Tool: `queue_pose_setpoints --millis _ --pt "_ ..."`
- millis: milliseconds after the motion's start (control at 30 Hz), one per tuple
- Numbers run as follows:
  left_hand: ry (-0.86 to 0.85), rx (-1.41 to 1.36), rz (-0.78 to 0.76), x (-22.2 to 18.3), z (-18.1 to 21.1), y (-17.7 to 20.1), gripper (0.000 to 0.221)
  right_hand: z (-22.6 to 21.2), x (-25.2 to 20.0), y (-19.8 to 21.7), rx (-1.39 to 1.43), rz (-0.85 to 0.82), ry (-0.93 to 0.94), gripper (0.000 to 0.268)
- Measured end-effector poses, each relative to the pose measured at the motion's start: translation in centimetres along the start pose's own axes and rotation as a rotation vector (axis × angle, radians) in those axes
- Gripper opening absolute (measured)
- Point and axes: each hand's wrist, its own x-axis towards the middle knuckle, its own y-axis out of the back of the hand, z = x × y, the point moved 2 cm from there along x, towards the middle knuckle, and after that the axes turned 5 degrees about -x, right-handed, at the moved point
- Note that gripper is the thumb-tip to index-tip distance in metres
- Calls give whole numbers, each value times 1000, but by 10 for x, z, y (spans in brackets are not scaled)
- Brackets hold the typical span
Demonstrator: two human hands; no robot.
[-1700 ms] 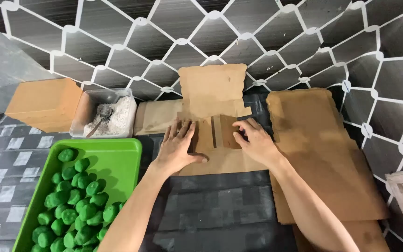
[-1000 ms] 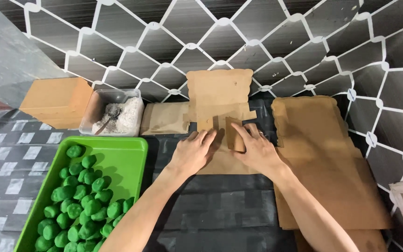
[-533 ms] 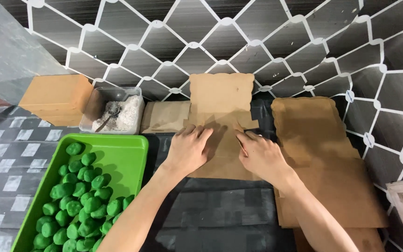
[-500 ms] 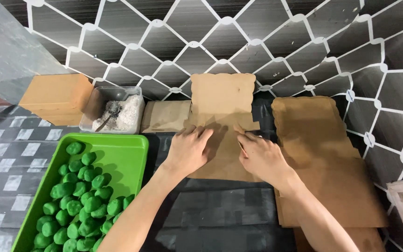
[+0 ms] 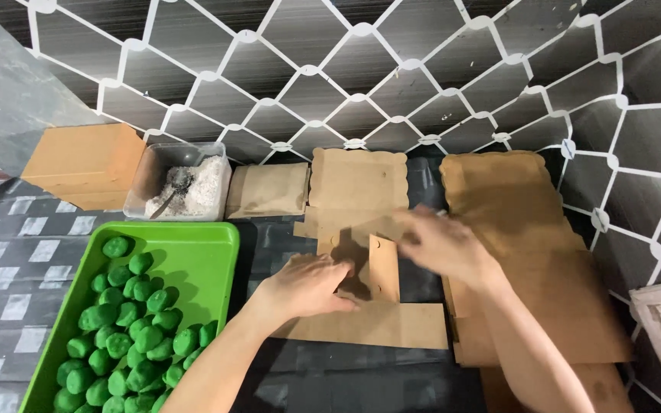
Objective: Folding a flat cardboard box into its assembled shape on a work surface.
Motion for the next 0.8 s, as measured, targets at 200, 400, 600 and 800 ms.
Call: queue_pose_setpoints --millis 200,400,600,800 --pt "-133 -236 266 8 25 24 56 60 48 -25 67 88 -44 54" --pt "-140 134 382 45 26 -15 76 54 49 -25 176 28 -24 58" --pt "-83 -23 288 59 25 -40 84 67 60 -34 283 66 54 61" --pt "-92 -69 264 69 21 -65 84 72 79 -51 334 242 84 56"
